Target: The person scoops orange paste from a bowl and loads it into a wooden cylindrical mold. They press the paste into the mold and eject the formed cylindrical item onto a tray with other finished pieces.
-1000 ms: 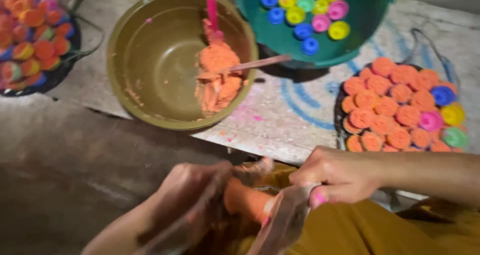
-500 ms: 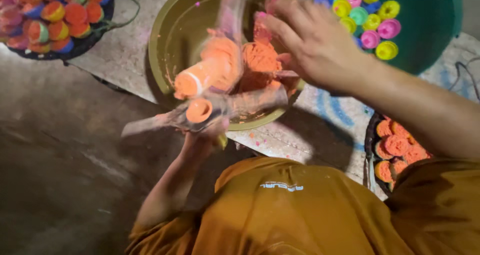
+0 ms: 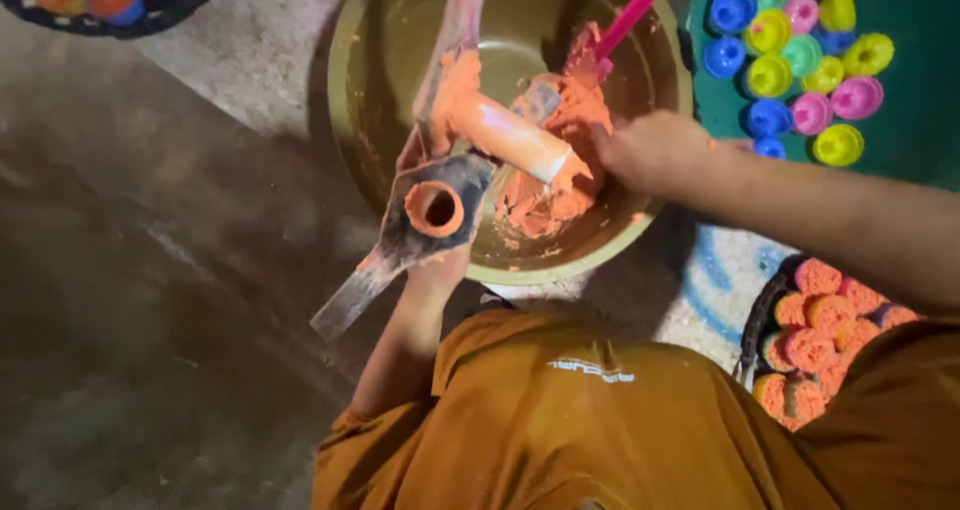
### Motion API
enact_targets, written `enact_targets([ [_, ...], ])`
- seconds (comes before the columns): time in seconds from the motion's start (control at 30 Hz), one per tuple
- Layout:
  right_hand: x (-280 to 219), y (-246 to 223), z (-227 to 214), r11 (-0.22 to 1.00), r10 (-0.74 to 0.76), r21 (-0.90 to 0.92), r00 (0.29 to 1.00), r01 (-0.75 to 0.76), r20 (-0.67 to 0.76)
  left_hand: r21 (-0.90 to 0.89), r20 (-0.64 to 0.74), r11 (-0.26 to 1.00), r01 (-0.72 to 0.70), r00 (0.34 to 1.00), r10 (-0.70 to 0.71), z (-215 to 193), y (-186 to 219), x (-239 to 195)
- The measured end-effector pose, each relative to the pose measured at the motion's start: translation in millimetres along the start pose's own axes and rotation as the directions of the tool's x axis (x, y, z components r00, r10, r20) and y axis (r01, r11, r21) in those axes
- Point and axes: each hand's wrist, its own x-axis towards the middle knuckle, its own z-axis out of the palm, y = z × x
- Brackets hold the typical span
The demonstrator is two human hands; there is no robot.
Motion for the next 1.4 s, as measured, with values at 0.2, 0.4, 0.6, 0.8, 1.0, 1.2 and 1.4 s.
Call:
enact_targets([
  [0.2, -16, -24, 15, 0.996, -0.090, 0.011, 0.990, 0.089, 0.106, -0.092, -0.053, 0.992, 0.081, 0.995, -0.086, 3, -2, -4],
  [0.4, -36, -44, -15, 0.969, -0.083, 0.247, 0.973, 0.028, 0.217, 0.001, -0.029, 1.000, 0.001, 1.000, -0.001, -1, 0, 6],
  [0.6, -112, -18, -101, 0.790, 0.064, 0.600, 0.990, -0.128, 0.127, -0.078, -0.030, 0.988, 0.136, 0.990, -0.138, -24, -4, 45],
  [0.8, -151, 13, -125, 0.716, 0.028, 0.698, 1.000, -0.021, 0.001, -0.573, 0.411, 0.723, 0.387, 0.898, -0.156, -38, 42, 75],
  [1.0, -131, -38, -201, 0.967, 0.243, -0.068, 0.969, -0.245, -0.043, -0.425, 0.487, 0.813, 0.398, 0.858, -0.165, -22, 72, 77],
  [1.2, -112, -105, -147, 0.904, -0.146, -0.425, 0.891, -0.056, -0.430, 0.062, 0.343, 0.952, -0.299, 0.902, 0.261, 11, 43, 45],
  [1.4, -184, -81, -175, 0.946, 0.210, -0.226, 0.971, -0.232, -0.115, -0.141, 0.215, 0.986, -0.087, 0.970, 0.116, -14, 25, 48],
])
